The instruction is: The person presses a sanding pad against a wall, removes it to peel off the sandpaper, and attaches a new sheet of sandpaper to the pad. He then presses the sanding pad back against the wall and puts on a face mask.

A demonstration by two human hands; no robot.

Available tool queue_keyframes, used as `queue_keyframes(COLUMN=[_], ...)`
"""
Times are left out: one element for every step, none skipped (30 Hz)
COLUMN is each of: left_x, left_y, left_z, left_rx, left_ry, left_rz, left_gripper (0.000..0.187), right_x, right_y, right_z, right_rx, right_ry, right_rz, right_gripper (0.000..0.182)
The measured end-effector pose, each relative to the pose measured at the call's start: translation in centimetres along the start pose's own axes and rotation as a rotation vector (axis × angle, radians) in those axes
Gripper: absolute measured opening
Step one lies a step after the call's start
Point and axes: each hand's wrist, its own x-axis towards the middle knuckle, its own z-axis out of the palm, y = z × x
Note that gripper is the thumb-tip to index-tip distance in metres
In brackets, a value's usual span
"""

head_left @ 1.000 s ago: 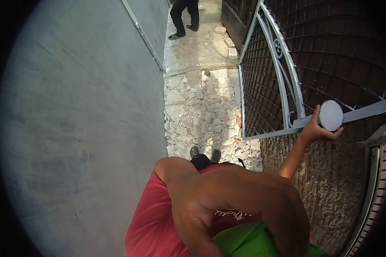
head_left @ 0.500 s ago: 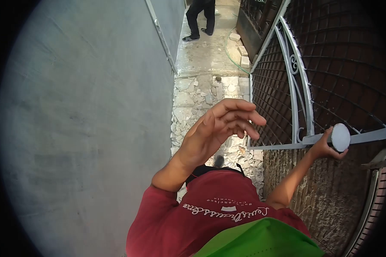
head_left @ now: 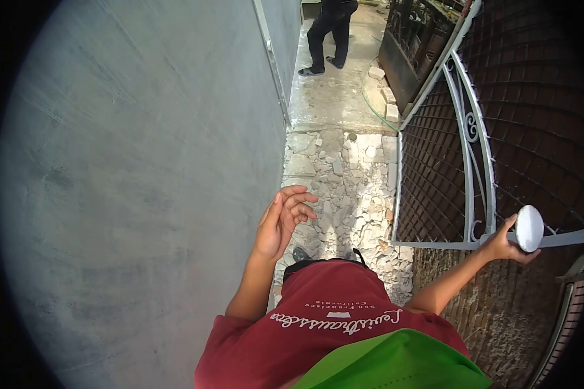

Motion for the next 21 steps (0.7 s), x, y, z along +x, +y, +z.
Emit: queue_keyframes(left_x=[0.0, -0.1, -0.2, -0.3, -0.4, -0.5, -0.7, -0.9, -1.1, -1.5, -1.8, -2.0, -2.2, -2.4, -2.6, -2.7, -2.7, -2.5, -2.3, -2.0, -1.7], left_y=[0.3, 0.7, 1.0, 1.4, 1.8, 2.1, 2.3, 2.6, 2.9, 3.1, 3.2, 3.3, 3.4, 3.4, 3.4, 3.3, 3.1, 3.1, 3.0, 2.9, 2.7], left_z=[-0.7, -1.5, -2.2, -2.9, -3.5, -4.2, -4.7, -5.3, -5.8, -6.4, -7.1, -7.6, -8.3, -8.9, -9.4, -9.9, -10.4, -10.9, -11.3, -11.6, -12.0], left_rx=[0.000, 0.050, 0.097, 0.093, 0.116, 0.138, 0.133, 0.151, 0.172, 0.174, 0.174, 0.174, 0.177, 0.177, 0.177, 0.179, 0.183, 0.185, 0.186, 0.217, 0.246], left_ry=[0.005, 0.026, 0.049, 0.062, 0.067, 0.076, 0.095, 0.105, 0.113, 0.127, 0.139, 0.151, 0.163, 0.185, 0.205, 0.217, 0.256, 0.296, 0.313, 0.350, 0.389], left_rz=[0.001, 0.016, 0.030, 0.032, 0.035, 0.040, 0.044, 0.048, 0.051, 0.051, 0.053, 0.055, 0.053, 0.040, 0.028, 0.029, 0.004, -0.018, -0.008, -0.030, -0.054], left_gripper=[0.051, 0.051, 0.051, 0.051, 0.050, 0.049, 0.049, 0.048, 0.048, 0.048, 0.048, 0.047, 0.047, 0.047, 0.047, 0.047, 0.046, 0.046, 0.046, 0.045, 0.044], right_x=[-1.0, -2.3, -3.9, -6.3, -8.5, -9.7, -11.1, -12.8, -14.7, -16.2, -17.5, -18.8, -19.9, -20.8, -21.7, -22.6, -23.6, -24.6, -25.6, -25.8, -26.0], right_y=[-1.1, -3.2, -5.4, -6.7, -8.0, -11.0, -14.2, -16.3, -18.2, -20.4, -22.5, -24.5, -26.4, -28.3, -30.2, -31.8, -33.4, -34.8, -36.0, -37.8, -39.6], right_z=[1.0, 2.1, 3.2, 4.5, 5.8, 6.5, 7.0, 7.8, 8.7, 9.4, 10.1, 10.6, 11.1, 11.4, 11.6, 11.8, 12.1, 12.5, 12.7, 12.8, 12.8], right_rx=[0.081, 0.269, 0.458, 0.575, 0.693, 0.986, 1.275, 1.403, 1.525, 1.601, 1.676, 1.690, 1.701, 1.711, 1.721, 1.709, 1.700, 1.720, 1.733, 1.678, 1.618], right_ry=[-0.028, -0.075, -0.125, -0.167, -0.213, -0.275, -0.337, -0.379, -0.416, -0.473, -0.528, -0.590, -0.653, -0.748, -0.844, -0.953, -1.064, -1.180, -1.313, -1.434, -1.551], right_rz=[0.013, 0.168, 0.324, 0.427, 0.531, 0.740, 0.955, 1.123, 1.297, 1.364, 1.431, 1.503, 1.576, 1.593, 1.608, 1.619, 1.625, 1.635, 1.558, 1.467, 1.372], right_gripper=[0.098, 0.093, 0.089, 0.083, 0.077, 0.067, 0.059, 0.052, 0.047, 0.045, 0.043, 0.045, 0.048, 0.050, 0.052, 0.053, 0.055, 0.056, 0.056, 0.058, 0.061])
